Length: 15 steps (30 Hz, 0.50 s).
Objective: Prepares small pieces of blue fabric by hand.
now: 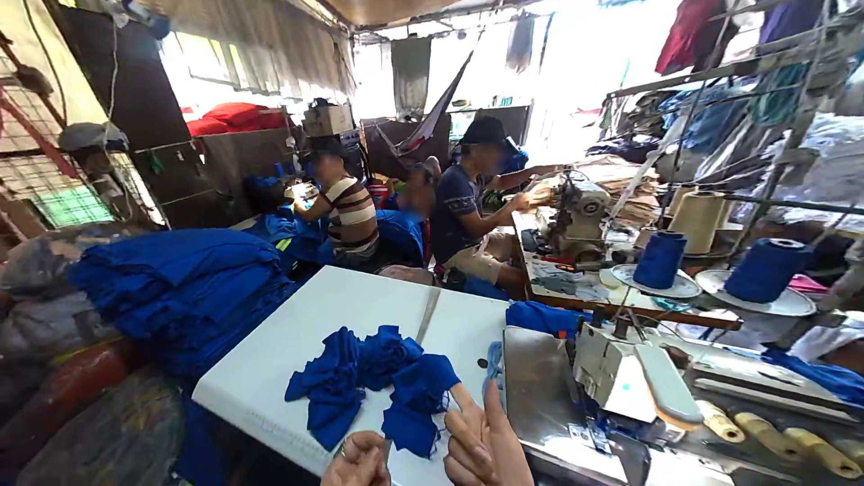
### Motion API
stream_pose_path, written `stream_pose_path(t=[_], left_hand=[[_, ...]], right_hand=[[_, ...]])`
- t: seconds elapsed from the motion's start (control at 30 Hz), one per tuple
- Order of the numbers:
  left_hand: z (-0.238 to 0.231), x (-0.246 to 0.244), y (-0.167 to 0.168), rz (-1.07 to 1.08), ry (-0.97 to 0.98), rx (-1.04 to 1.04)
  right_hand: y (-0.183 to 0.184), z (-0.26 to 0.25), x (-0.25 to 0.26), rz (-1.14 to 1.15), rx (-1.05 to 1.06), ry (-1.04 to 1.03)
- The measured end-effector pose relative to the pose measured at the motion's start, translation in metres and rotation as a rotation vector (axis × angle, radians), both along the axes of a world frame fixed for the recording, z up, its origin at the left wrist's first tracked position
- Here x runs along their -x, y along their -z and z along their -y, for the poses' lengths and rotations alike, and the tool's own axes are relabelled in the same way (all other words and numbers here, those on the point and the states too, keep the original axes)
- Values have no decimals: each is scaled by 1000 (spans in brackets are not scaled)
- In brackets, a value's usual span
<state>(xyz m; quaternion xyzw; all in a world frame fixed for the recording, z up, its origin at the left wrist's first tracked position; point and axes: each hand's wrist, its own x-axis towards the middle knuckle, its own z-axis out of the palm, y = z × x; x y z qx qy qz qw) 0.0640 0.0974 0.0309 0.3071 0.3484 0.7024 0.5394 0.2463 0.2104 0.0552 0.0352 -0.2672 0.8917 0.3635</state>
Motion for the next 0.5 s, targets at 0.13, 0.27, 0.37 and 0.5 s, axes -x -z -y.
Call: stream_pose_path(t=[0.13,0.27,0.37,0.5], left_hand=[[-13,-5,-27,-294,-160,-13],[-29,-9,-32,-385,-196,-78],[-31,-15,-30,-359,-207,-40],[-26,-16,-24,-332,-255,17]], right_hand=[[-7,12,-7,35,2,-13],[-2,30,-6,38,8,-113],[0,39,-3,87,17,-158],[7,39,-4,70,-2,-221]])
